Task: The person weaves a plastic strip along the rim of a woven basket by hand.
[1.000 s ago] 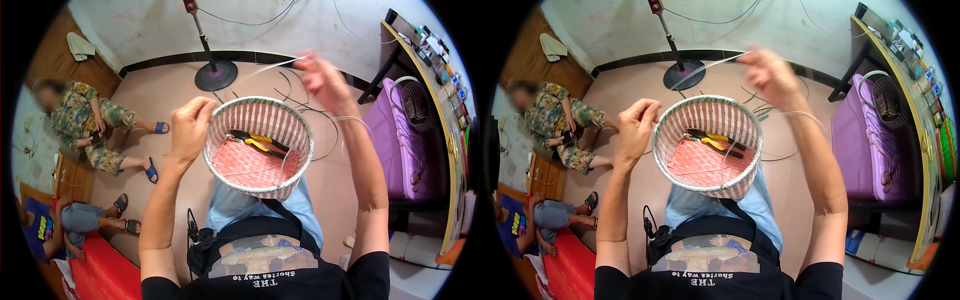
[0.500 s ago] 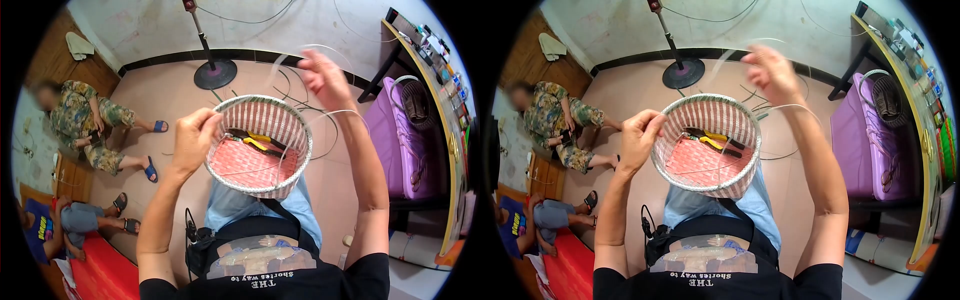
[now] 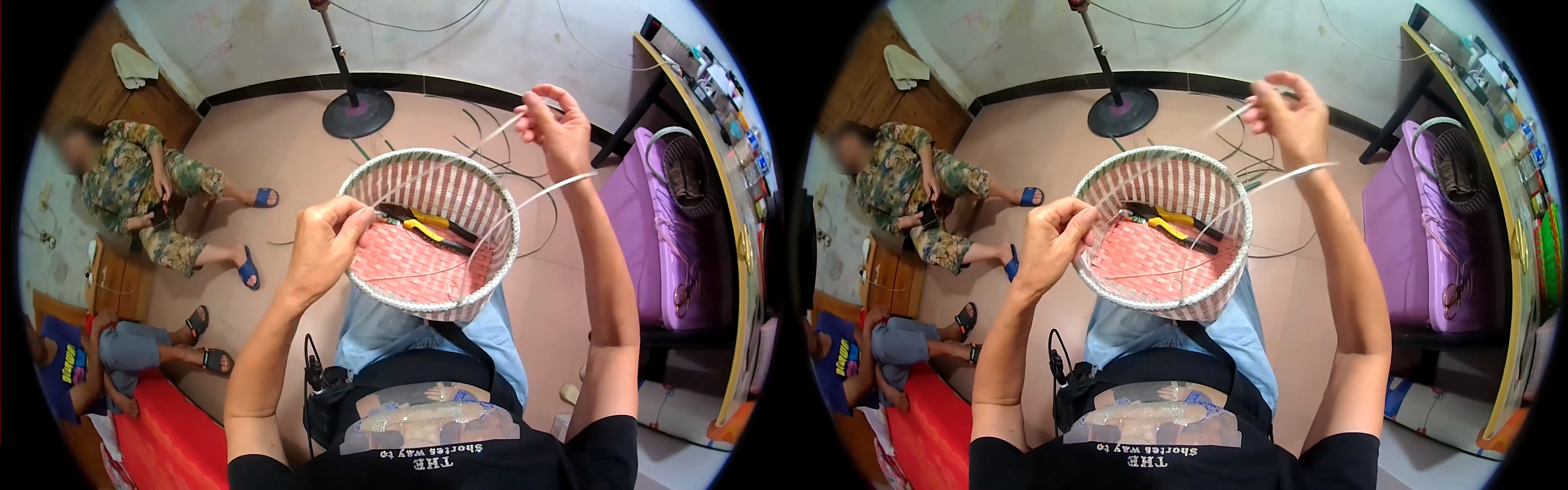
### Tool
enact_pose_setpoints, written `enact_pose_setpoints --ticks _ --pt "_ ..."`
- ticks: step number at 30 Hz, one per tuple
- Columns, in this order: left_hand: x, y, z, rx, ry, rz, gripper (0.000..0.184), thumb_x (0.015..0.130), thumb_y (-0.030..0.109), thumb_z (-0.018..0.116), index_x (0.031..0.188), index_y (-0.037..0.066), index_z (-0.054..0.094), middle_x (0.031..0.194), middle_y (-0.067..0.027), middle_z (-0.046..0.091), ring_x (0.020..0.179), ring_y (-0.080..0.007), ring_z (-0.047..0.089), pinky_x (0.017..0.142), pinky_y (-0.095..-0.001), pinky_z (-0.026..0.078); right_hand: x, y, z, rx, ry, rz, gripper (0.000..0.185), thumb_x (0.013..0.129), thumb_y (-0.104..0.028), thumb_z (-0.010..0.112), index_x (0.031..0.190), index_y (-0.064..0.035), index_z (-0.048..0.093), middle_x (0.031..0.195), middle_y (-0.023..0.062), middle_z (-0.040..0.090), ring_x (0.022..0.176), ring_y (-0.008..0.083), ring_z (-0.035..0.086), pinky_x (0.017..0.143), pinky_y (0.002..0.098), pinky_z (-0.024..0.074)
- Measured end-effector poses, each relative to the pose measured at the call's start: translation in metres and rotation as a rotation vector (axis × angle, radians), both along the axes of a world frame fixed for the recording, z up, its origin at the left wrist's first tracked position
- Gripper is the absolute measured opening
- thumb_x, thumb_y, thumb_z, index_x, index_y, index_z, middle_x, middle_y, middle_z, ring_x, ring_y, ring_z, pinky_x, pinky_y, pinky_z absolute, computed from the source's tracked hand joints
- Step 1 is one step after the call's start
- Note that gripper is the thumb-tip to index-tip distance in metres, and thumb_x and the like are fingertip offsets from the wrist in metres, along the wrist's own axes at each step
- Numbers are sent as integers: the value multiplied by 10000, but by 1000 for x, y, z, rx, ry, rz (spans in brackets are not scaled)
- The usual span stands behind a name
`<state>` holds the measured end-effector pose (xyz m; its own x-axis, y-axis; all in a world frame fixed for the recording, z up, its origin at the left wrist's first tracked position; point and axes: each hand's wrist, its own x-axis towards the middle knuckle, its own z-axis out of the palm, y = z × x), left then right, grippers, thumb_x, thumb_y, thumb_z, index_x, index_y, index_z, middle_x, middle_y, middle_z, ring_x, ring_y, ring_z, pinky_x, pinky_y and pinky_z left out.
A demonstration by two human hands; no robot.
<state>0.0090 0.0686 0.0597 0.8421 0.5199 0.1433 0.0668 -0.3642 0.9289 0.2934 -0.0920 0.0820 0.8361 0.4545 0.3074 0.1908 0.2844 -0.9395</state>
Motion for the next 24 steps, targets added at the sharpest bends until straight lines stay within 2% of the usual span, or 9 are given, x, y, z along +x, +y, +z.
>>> enact_pose_setpoints --ticks 4,6,7,10,11,15,17,20,24 --pt "15 -23 1 -77 -104 16 162 963 105 583 884 -22 644 627 4 580 475 -7 450 425 -162 328 -90 11 -4 -198 84 518 181 908 -177 688 858 -15 623 775 83 673 621 100 604 546 213 496" --pt "22 -33 5 -72 -100 16 175 965 113 585 876 -27 639 622 2 578 464 -9 447 417 -167 327 -102 12 -4 -327 91 641 208 913 -196 685 801 -29 634 816 76 681 651 92 600 590 217 490" --pt "25 -36 4 -91 -119 31 190 970 126 583 869 -29 628 605 3 571 441 -8 435 399 -171 314 -107 11 -3 -328 25 622 242 920 -221 677 822 0 672 847 67 680 684 83 590 621 225 482" --pt "28 -33 6 -161 -45 76 176 957 99 585 855 -40 621 600 -30 595 530 -50 539 476 -209 407 -106 14 -6 -219 -23 716 257 910 -235 691 930 21 705 785 31 682 755 79 628 662 230 516" --pt "27 -32 4 -191 -31 77 185 966 108 577 857 -37 614 597 -26 593 513 -43 527 459 -207 391 -105 12 -6 -281 -20 709 268 923 -220 673 1023 28 698 845 44 690 806 87 628 723 238 521" --pt "25 -42 5 -254 -64 14 181 968 111 576 869 -35 618 596 -23 593 515 -37 517 459 -202 385 -106 10 -14 -275 114 747 266 920 -218 674 1018 30 686 896 56 684 823 88 625 723 235 518" --pt "23 -46 4 -257 -43 -5 180 966 105 576 868 -40 622 598 -27 593 517 -43 517 466 -209 391 -106 8 -18 -246 159 715 253 923 -217 668 992 26 684 856 44 661 761 85 595 678 233 498" --pt "15 -51 -9 -153 -98 -16 200 985 143 564 923 -36 628 625 5 567 474 -23 461 421 -170 342 -99 8 -25 -127 173 634 192 935 -173 644 970 13 677 828 48 661 731 91 594 668 241 505" --pt "5 -61 -5 89 -104 23 124 923 53 607 860 -49 639 598 -109 572 516 -117 519 494 -292 412 -99 0 -20 -208 154 769 168 942 -144 629 962 18 664 838 59 662 747 104 613 688 247 514"
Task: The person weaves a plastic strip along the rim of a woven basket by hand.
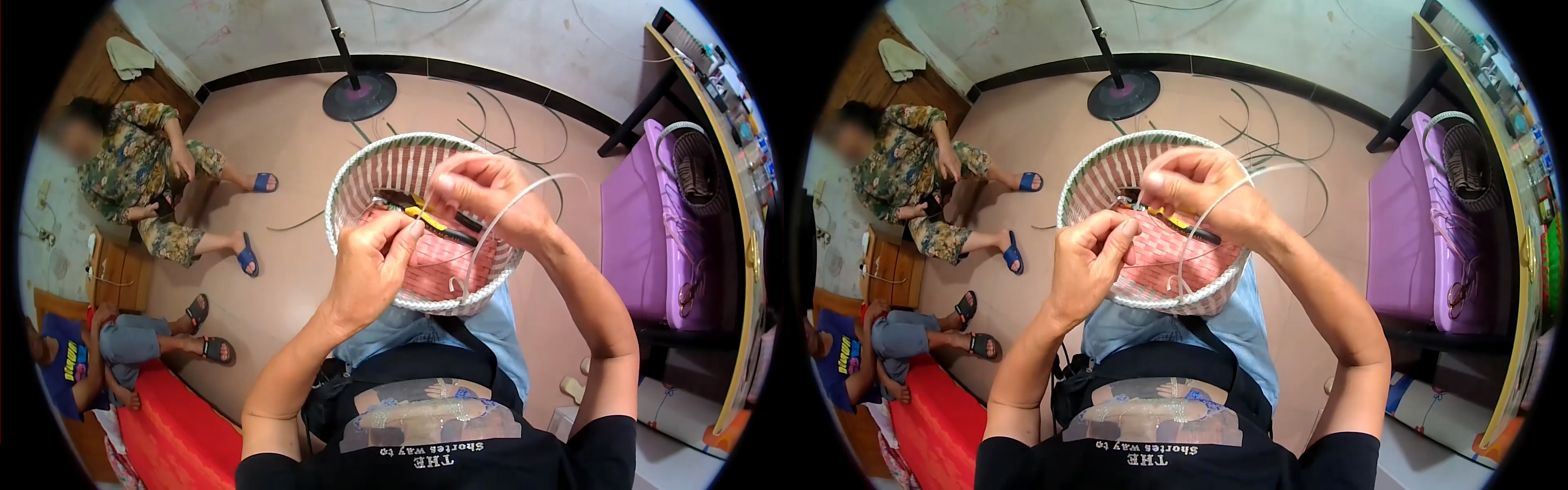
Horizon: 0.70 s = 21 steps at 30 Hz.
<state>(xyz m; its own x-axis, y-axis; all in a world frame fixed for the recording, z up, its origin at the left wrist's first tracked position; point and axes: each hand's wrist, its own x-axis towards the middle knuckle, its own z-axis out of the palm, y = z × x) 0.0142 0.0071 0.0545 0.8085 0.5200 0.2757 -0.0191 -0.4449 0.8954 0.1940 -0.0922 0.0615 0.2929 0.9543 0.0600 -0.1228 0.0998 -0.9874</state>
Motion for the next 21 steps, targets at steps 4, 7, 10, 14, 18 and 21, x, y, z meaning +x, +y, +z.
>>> enact_pose_setpoints --ticks 4,7,10,14,18,21 --pt "-9 -10 1 19 92 13 127 909 73 636 857 -42 649 672 -171 621 542 -257 572 526 -326 440 -8 -7 -4 -66 91 179 181 961 -157 596 959 23 621 845 95 670 764 128 647 689 254 537" --pt "-29 -15 4 175 142 -127 263 839 213 726 938 -20 655 795 -157 664 688 -313 622 628 -387 481 -1 -13 -7 -183 172 16 171 983 -175 559 950 -9 539 830 122 677 714 148 679 605 220 550" --pt "-39 -25 9 474 112 -290 406 721 313 787 988 36 658 789 -76 642 770 -252 605 746 -378 451 0 -20 -6 -242 70 159 160 988 -160 545 939 -9 526 817 122 680 705 149 680 605 226 556" --pt "-46 -40 -16 553 41 -183 333 659 287 827 889 82 699 745 -16 641 692 -198 570 764 -354 378 -9 -26 -5 -378 113 391 92 948 -44 566 889 20 537 780 106 676 678 135 671 566 236 544" --pt "-55 -50 -22 574 25 -131 242 652 229 831 814 102 704 736 17 649 689 -160 571 795 -355 325 -19 -36 -11 -403 132 464 91 911 -7 616 856 8 545 742 58 645 673 93 648 524 204 498" --pt "-64 -54 -28 591 20 -141 237 633 194 828 815 104 706 751 22 653 697 -146 583 824 -393 308 -33 -43 -7 -386 84 431 95 897 18 621 852 9 537 728 36 614 677 82 627 547 216 474"
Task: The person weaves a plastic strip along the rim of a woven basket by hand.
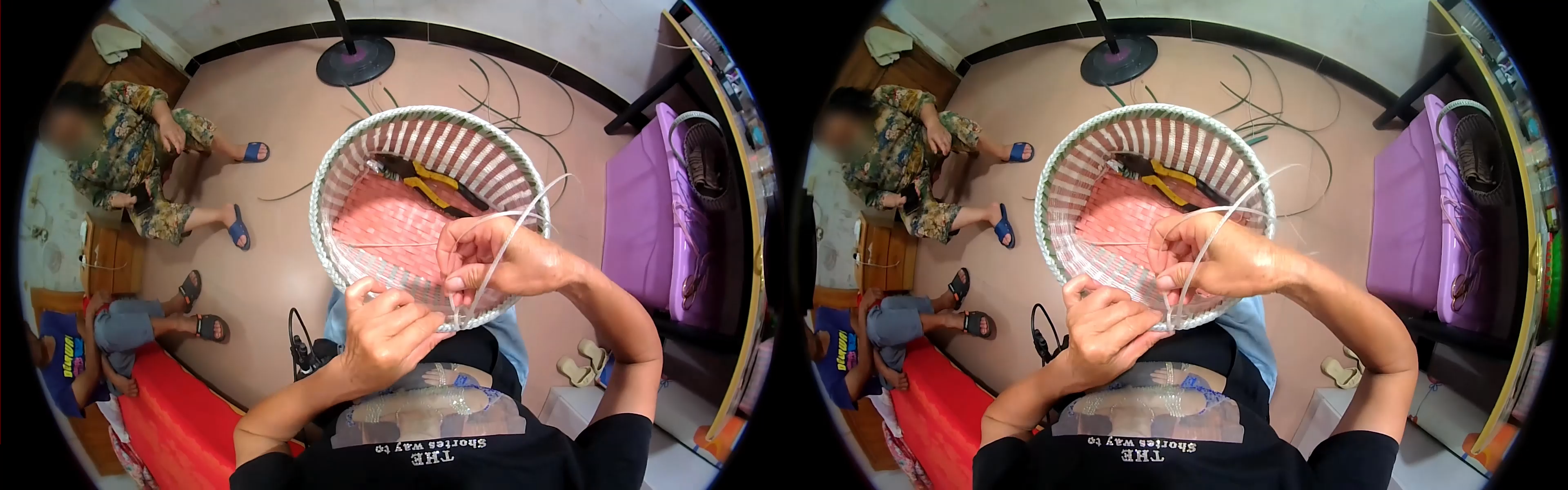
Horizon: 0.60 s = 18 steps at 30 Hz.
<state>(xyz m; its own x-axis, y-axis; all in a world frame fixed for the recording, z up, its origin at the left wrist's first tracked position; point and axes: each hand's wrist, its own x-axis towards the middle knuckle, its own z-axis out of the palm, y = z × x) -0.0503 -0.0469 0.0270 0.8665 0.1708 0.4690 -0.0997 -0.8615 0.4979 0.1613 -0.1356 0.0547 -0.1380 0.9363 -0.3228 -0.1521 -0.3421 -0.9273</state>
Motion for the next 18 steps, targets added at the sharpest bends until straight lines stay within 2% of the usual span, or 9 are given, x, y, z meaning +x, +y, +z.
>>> enact_pose_setpoints --ticks 4,12,15,18 --pt "-5 -3 -4 40 5 0 261 605 193 833 819 113 708 752 31 648 716 -135 592 843 -418 301 -9 -5 0 54 -50 -52 85 901 55 574 866 4 516 732 39 591 694 96 617 635 253 493" --pt "-14 -7 -11 81 -1 -13 319 602 213 815 888 131 701 754 52 640 731 -113 601 861 -430 292 -18 -14 -13 19 27 52 91 898 34 603 903 -1 519 749 32 587 712 85 575 638 246 484" --pt "-18 -10 -15 121 -7 -21 324 618 224 807 910 136 698 766 59 632 738 -111 602 867 -431 296 -19 -19 -16 39 -29 76 79 897 28 611 897 6 535 755 29 586 711 86 574 646 246 487" --pt "-23 -11 -20 175 -25 -31 304 650 229 794 924 142 696 792 65 626 753 -105 606 880 -435 300 -26 -25 -16 -2 28 -1 67 899 11 623 903 13 556 782 29 583 733 87 575 657 245 490"
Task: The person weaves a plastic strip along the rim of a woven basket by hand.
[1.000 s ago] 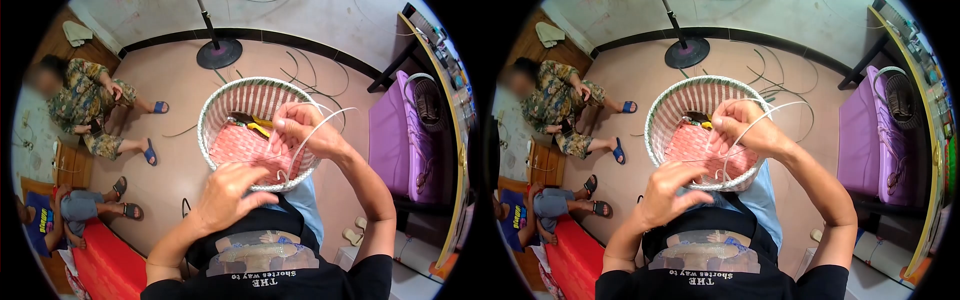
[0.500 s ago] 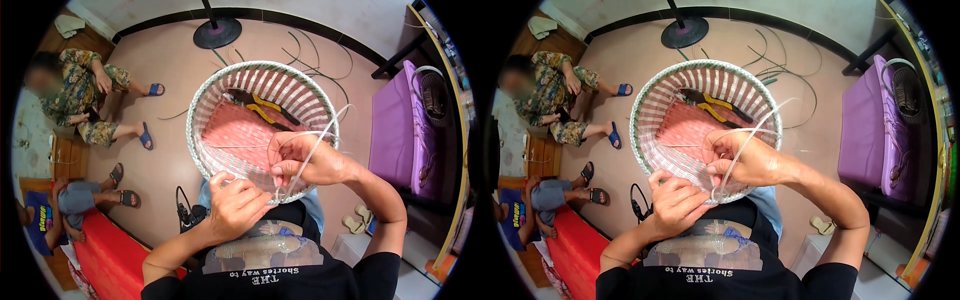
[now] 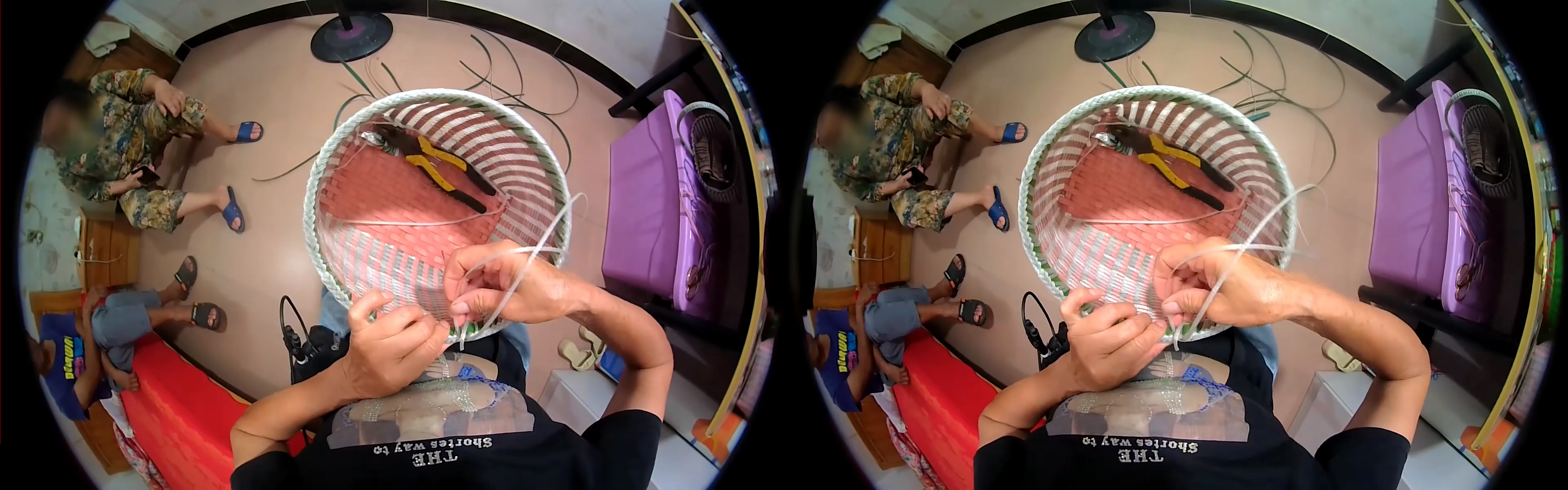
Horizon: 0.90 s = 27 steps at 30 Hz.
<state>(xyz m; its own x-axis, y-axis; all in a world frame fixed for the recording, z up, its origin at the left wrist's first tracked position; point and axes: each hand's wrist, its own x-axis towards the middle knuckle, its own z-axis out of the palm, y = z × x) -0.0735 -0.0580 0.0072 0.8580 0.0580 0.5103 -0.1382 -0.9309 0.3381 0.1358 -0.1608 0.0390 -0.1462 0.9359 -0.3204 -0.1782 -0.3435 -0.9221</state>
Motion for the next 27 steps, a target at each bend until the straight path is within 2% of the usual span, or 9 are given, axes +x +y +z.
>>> enact_pose_setpoints --ticks 4,7,16,25,27 --pt "-2 2 6 33 -25 -43 207 727 164 675 923 98 688 866 29 607 871 -117 596 901 -403 370 -7 -8 -3 -13 61 -43 70 905 -12 631 918 16 568 835 30 577 774 88 577 672 237 494" --pt "-2 1 8 29 -39 -63 190 734 147 664 916 94 682 863 27 605 883 -121 597 887 -392 387 -9 -12 -1 -61 56 -61 65 905 -7 626 916 16 567 840 31 573 768 89 576 684 234 495" --pt "1 1 8 36 -64 -102 173 747 130 660 908 68 662 851 16 596 877 -127 596 863 -372 402 -10 -15 0 -45 19 -71 37 910 15 600 914 15 564 850 34 562 784 102 577 697 248 500" --pt "2 0 7 -8 -44 -85 143 740 132 671 875 89 657 813 20 578 858 -128 596 877 -396 404 -7 -13 0 -17 -2 -39 67 890 -5 649 905 21 588 823 19 592 777 73 580 689 233 492" --pt "4 1 5 -8 12 -59 186 652 190 749 812 132 673 811 45 613 818 -117 604 926 -444 339 -5 -11 -4 -41 25 -39 81 876 -14 673 896 14 599 790 7 595 753 57 572 662 218 480"
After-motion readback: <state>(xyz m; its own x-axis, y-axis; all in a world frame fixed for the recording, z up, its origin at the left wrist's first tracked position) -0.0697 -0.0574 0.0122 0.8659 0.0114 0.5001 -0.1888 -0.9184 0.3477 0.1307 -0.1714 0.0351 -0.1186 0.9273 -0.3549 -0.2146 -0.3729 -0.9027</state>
